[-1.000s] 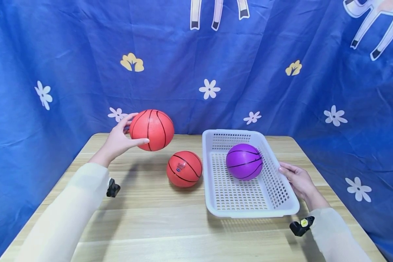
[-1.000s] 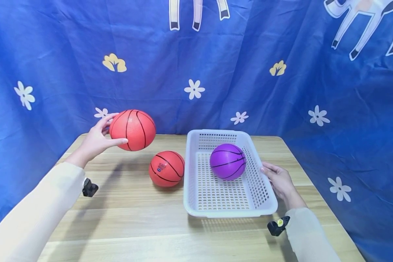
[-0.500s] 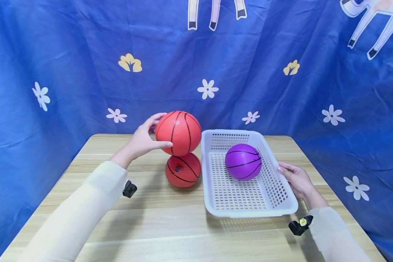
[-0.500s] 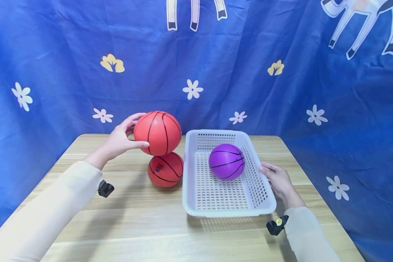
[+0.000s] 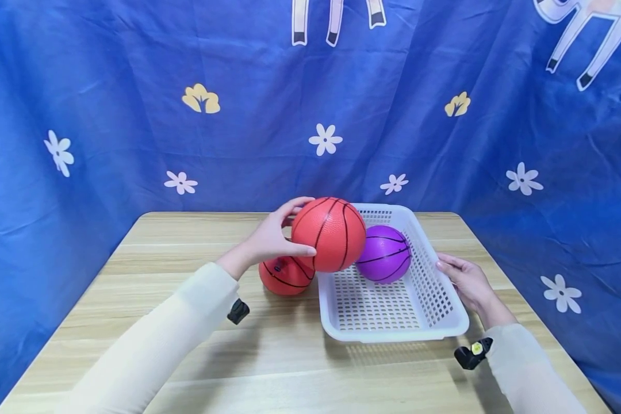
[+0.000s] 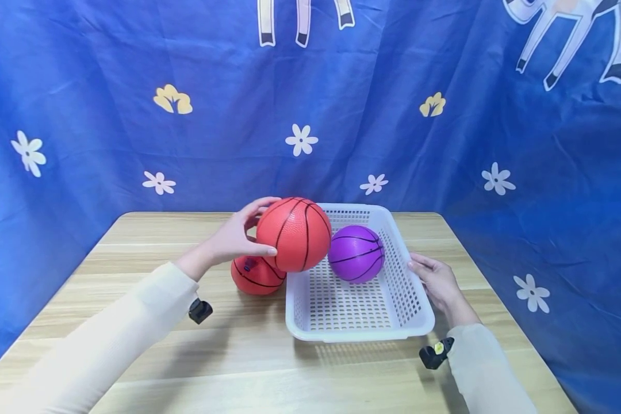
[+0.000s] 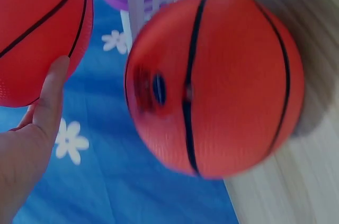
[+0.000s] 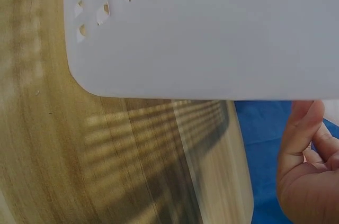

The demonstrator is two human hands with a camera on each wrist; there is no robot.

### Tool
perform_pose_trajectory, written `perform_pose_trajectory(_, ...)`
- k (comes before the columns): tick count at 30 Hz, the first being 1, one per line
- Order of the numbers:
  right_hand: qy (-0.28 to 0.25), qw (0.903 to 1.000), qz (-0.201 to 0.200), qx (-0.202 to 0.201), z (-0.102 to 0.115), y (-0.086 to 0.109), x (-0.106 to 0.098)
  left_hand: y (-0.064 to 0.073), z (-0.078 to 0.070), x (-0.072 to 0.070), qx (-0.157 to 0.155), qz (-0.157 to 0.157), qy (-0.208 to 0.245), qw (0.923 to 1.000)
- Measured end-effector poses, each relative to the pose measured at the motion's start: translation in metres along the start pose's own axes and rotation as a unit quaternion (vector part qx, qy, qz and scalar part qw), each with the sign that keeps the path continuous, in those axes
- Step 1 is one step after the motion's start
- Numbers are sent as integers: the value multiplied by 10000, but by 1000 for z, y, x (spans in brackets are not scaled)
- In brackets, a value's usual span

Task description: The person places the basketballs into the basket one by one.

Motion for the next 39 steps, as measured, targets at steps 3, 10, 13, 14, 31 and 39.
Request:
perform_pose_trajectory(3, -76, 10000, -13, -24, 0, 0, 1, -3, -1, 12, 57, 147, 150, 9998)
perform_pose_trajectory(10, -213, 9998, -11, -65, 1, -1, 0, -9, -4, 38, 51, 418, 71, 9991)
perform_pose_trajectory(13, -253, 9997, -21, -69, 1, -1, 0, -11, -8, 50, 43, 574, -12, 9983)
perform_pose_trajectory(14, -241, 9997, 1, -69, 1, -1, 1, -11, -9, 53, 38, 617, -37, 9981)
perform_pose_trajectory(31, -176, 9997, -112, 92, 2, 1, 1, -31, 22, 115, -97, 1060, 100, 9943)
perform_pose_trajectory(39, -250, 9995, -170, 72, 2, 2, 0, -33, 24, 132, -143, 1122, -22, 9936)
Point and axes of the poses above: each hand's wrist, its own y-axis away from the middle knuckle, its own x-axis out of the palm, z = x × y, the point moved 4 cm from there along -y, towards the middle knuckle, and after that the axes turned 5 degrees about z, right-handed, at the moved point
